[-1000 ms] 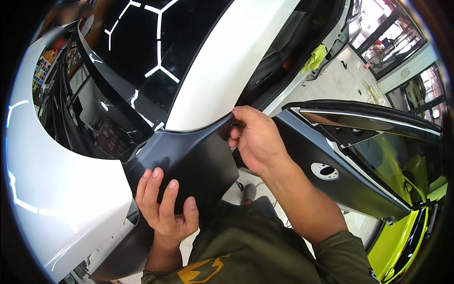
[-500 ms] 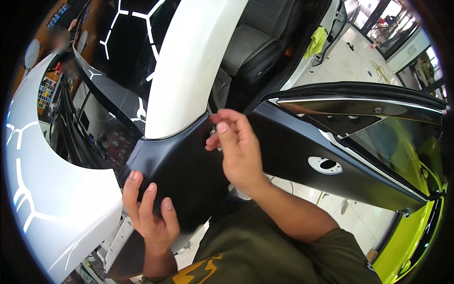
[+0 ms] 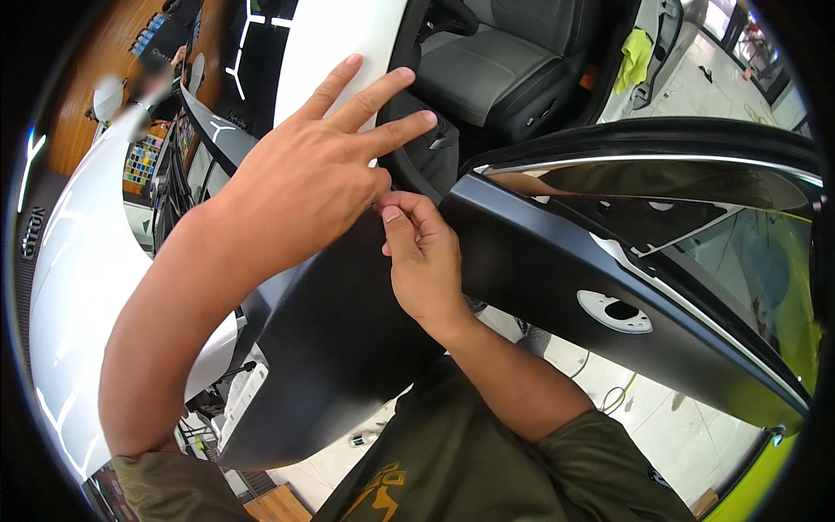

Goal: The person applies a white vinyl wrap to the front fender of a white car. They use a yellow heat gun to warm the wrap and a yellow squeegee to smooth it, then trim excess material along the fender edge and door gap.

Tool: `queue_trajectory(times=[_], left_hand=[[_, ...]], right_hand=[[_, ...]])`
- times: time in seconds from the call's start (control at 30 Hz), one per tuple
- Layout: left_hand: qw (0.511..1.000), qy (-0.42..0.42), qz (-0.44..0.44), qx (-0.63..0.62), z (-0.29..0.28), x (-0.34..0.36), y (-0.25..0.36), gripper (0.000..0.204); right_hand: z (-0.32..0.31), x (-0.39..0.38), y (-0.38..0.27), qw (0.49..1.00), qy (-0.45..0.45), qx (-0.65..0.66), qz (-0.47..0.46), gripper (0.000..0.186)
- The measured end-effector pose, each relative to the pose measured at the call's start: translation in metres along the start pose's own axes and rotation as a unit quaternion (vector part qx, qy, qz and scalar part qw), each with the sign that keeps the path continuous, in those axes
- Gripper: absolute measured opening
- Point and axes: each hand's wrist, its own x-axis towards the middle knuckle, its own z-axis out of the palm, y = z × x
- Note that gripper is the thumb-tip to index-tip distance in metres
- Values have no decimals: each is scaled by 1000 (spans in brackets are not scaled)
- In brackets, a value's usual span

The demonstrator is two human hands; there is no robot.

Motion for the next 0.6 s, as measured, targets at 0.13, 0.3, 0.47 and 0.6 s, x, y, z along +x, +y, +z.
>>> queue_trajectory(times=[0.13,0.3,0.47,0.6], left_hand=[[998,-41,51,6,2,15,-3,12],[995,-71,65,39,6,21,-6,9],[994,-77,62,43,6,22,-8,9],[997,-46,69,-6,10,19,-15,8]], right_hand=[[-4,0,4,999,15,-23,-20,18],[-4,3,-10,999,5,-20,36,21],[3,13,-4,998,23,33,58,24],[5,14,-7,994,22,64,90,24]])
